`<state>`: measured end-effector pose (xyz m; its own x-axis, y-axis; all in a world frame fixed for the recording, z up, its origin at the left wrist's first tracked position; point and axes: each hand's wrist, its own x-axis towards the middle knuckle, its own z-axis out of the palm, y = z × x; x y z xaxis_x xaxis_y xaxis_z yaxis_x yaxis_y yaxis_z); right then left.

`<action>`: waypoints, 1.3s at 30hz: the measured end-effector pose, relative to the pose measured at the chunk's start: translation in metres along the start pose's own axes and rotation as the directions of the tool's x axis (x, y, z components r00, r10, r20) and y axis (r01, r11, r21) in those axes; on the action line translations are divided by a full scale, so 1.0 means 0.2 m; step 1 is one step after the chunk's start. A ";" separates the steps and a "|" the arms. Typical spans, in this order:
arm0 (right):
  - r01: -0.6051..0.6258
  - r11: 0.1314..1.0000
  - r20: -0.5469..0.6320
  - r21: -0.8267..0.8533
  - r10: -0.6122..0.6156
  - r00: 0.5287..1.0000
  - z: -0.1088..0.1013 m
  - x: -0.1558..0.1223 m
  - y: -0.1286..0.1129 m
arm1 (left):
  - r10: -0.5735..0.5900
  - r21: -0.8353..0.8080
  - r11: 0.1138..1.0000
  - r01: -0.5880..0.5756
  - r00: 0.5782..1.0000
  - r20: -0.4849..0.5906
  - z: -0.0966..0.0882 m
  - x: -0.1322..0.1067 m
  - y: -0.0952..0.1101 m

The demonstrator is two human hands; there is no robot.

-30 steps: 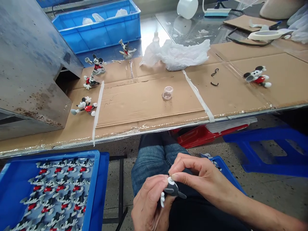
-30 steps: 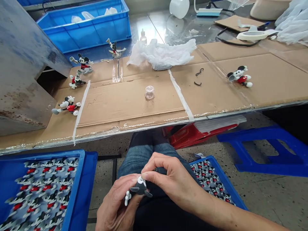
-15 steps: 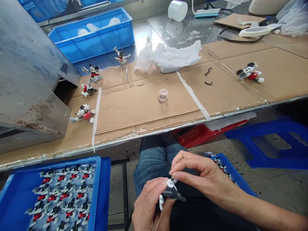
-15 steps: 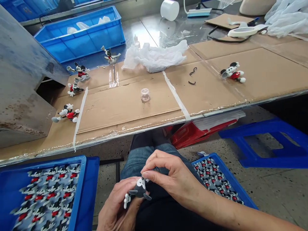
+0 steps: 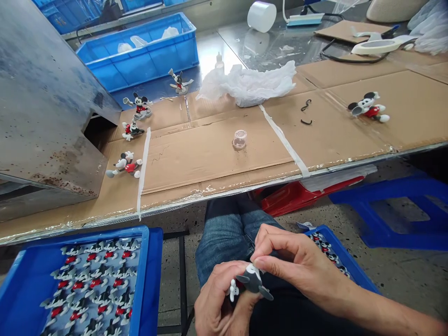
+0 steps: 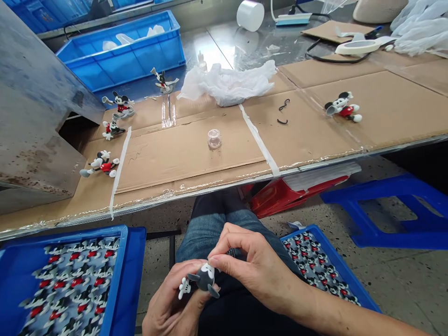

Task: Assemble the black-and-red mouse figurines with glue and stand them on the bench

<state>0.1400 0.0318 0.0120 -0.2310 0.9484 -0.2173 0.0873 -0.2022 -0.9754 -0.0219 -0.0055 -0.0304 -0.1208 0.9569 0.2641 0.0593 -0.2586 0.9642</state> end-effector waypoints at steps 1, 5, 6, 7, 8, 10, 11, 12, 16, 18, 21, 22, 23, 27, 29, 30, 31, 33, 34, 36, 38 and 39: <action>0.006 1.000 0.001 0.011 -0.006 1.000 0.00 -0.01 0.00 | -0.013 -0.019 1.000 0.013 1.000 -0.010 0.01 0.00 0.01; 0.034 0.999 -0.022 0.015 -0.034 0.999 0.03 -0.02 0.02 | -0.077 -0.085 0.994 0.074 0.996 -0.035 0.01 0.00 0.02; 0.040 0.999 -0.032 0.013 -0.039 0.999 0.03 -0.02 0.02 | -0.103 -0.089 0.991 0.099 0.994 -0.045 0.02 0.00 0.02; 0.044 0.999 -0.045 0.014 -0.043 0.998 0.04 -0.02 0.03 | -0.133 -0.089 0.988 0.128 0.990 -0.055 0.02 0.00 0.03; 0.047 0.999 -0.054 0.020 -0.046 0.997 0.04 -0.02 0.04 | -0.165 -0.089 0.983 0.159 0.984 -0.064 0.02 0.01 0.03; 0.056 0.998 -0.061 0.042 -0.053 0.997 0.03 -0.01 0.05 | -0.211 -0.091 0.975 0.204 0.975 -0.073 0.02 0.02 0.04; 0.061 0.996 -0.067 0.059 -0.057 0.996 0.03 0.00 0.05 | -0.223 -0.097 0.972 0.216 0.972 -0.076 0.03 0.03 0.05; 0.058 0.996 -0.074 0.073 -0.053 0.996 0.02 0.01 0.05 | -0.234 -0.100 0.969 0.225 0.969 -0.080 0.02 0.04 0.05; 0.023 0.996 -0.130 0.083 -0.012 0.991 0.01 0.03 0.05 | -0.422 -0.124 0.905 0.408 0.897 -0.131 0.01 0.06 0.06; 0.012 0.997 -0.134 0.078 -0.002 0.991 0.01 0.04 0.05 | -0.555 -0.186 0.829 0.527 0.815 -0.164 0.01 0.07 0.06; 0.016 0.997 -0.115 0.072 -0.008 0.993 0.01 0.04 0.04 | -0.632 -0.261 0.770 0.582 0.750 -0.195 0.01 0.07 0.06; 0.019 0.997 -0.109 0.070 -0.012 0.994 0.01 0.04 0.04 | -0.634 -0.265 0.769 0.582 0.748 -0.197 0.02 0.06 0.06; 0.019 0.998 -0.102 0.067 -0.012 0.995 0.01 0.04 0.04 | -0.630 -0.265 0.771 0.578 0.751 -0.196 0.01 0.06 0.05; 0.014 0.998 -0.091 0.058 -0.009 0.996 0.01 0.03 0.02 | -0.438 -0.150 0.896 0.419 0.889 -0.136 -0.01 0.04 0.00; 0.028 0.997 -0.091 0.071 -0.022 0.996 0.00 0.03 0.02 | -0.094 0.012 0.995 0.095 0.995 -0.041 -0.03 0.04 -0.04; 0.042 0.996 -0.092 0.078 -0.034 0.995 0.00 0.03 0.02 | 0.121 0.097 0.988 -0.123 0.992 0.028 -0.04 0.04 -0.07; 0.060 0.995 -0.097 0.082 -0.052 0.994 0.00 0.02 0.03 | 0.316 0.172 0.929 -0.329 0.944 0.100 -0.05 0.04 -0.09; 0.096 0.992 -0.111 0.077 -0.087 0.990 -0.01 0.02 0.04 | 0.555 0.292 0.745 -0.599 0.801 0.225 -0.06 0.03 -0.12; 0.109 0.992 -0.115 0.068 -0.100 0.988 -0.02 0.02 0.04 | 0.610 0.339 0.666 -0.665 0.746 0.266 -0.07 0.03 -0.13; 0.132 0.990 -0.113 0.047 -0.126 0.986 -0.03 0.01 0.05 | 0.656 0.406 0.565 -0.719 0.689 0.308 -0.07 0.03 -0.13; 0.171 0.985 -0.110 0.027 -0.167 0.980 -0.04 0.00 0.06 | 0.676 0.440 0.518 -0.733 0.667 0.314 -0.07 0.03 -0.11; 0.201 0.980 -0.109 0.013 -0.198 0.974 -0.04 -0.01 0.06 | 0.682 0.455 0.510 -0.730 0.665 0.303 -0.06 0.04 -0.09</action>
<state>0.1499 0.0296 0.0006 -0.1365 0.9905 -0.0146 0.0265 -0.0111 -0.9996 -0.0359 0.0048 -0.0459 0.2601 0.5002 0.8259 0.5689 -0.7705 0.2875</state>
